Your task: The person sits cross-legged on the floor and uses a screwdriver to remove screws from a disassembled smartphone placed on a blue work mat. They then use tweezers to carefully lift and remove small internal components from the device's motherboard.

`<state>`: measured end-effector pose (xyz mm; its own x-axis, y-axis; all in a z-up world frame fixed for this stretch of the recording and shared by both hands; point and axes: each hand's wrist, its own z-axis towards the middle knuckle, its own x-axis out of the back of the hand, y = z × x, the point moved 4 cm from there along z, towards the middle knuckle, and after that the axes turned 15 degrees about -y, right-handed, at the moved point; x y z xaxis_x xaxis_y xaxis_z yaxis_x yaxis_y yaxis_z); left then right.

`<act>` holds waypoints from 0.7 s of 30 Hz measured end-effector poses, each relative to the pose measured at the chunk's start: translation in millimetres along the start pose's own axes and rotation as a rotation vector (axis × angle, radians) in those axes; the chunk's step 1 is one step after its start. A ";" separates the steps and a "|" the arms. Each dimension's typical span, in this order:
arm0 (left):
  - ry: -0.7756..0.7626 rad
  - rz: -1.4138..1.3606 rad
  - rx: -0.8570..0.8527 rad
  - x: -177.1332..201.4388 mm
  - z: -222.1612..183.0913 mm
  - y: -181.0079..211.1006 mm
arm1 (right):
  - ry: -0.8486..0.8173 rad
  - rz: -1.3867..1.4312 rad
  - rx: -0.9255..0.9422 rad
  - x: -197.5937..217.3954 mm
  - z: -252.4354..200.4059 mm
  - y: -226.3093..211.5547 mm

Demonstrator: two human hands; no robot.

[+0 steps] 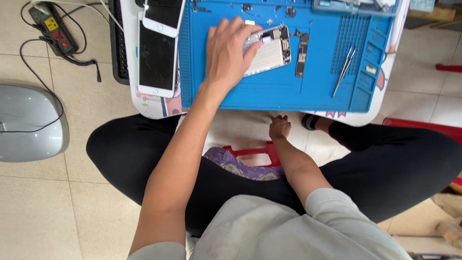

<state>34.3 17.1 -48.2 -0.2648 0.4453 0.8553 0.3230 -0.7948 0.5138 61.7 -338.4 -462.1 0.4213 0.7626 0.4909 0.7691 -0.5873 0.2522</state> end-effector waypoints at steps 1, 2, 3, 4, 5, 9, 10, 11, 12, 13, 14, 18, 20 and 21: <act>-0.029 -0.017 0.027 -1.1 0.5 -1.2 | -0.007 0.002 -0.034 2.2 5.7 1.8; -0.058 -0.035 0.053 -2.4 0.9 -2.7 | -0.015 0.004 -0.068 4.4 11.6 3.4; -0.049 -0.027 0.062 -0.4 1.3 -2.2 | -0.006 -0.001 -0.058 3.2 20.4 6.2; -0.057 -0.027 0.058 0.7 1.7 -1.3 | 0.004 -0.050 -0.059 1.9 29.5 8.8; -0.066 -0.027 0.053 1.9 1.5 0.0 | 0.014 -0.098 -0.061 -0.3 37.6 10.6; -0.082 -0.063 0.068 3.0 0.8 -1.9 | -0.077 -0.148 -0.061 10.9 34.0 6.6; -0.057 -0.087 0.047 4.1 0.2 -2.6 | 0.056 -0.115 -0.066 15.9 28.1 5.9; -0.036 -0.112 0.025 4.9 -1.4 -3.1 | 0.186 -0.078 -0.072 18.2 19.6 4.4; -0.032 -0.108 0.025 6.3 -1.6 -4.3 | 0.191 -0.078 -0.070 6.7 33.9 3.8; -0.032 -0.105 0.026 5.8 -1.8 -3.7 | 0.192 -0.076 -0.020 -6.7 47.2 5.9; -0.032 -0.103 0.028 4.8 -2.2 -3.1 | 0.193 -0.075 0.030 -20.5 60.7 8.1; -0.008 -0.083 0.020 4.0 -1.1 -2.5 | 0.171 -0.205 0.056 -62.2 85.8 7.6; 0.001 -0.095 0.022 5.6 -2.9 -1.4 | 0.164 -0.217 0.046 -55.7 82.5 4.6; -0.003 -0.098 0.029 3.3 -3.6 -2.4 | 0.157 -0.221 0.050 -47.8 75.3 5.1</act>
<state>29.4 19.0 -46.9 -0.2933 0.5216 0.8012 0.3215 -0.7354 0.5965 81.7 -357.5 -547.1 0.1643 0.8169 0.5529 0.8582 -0.3948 0.3281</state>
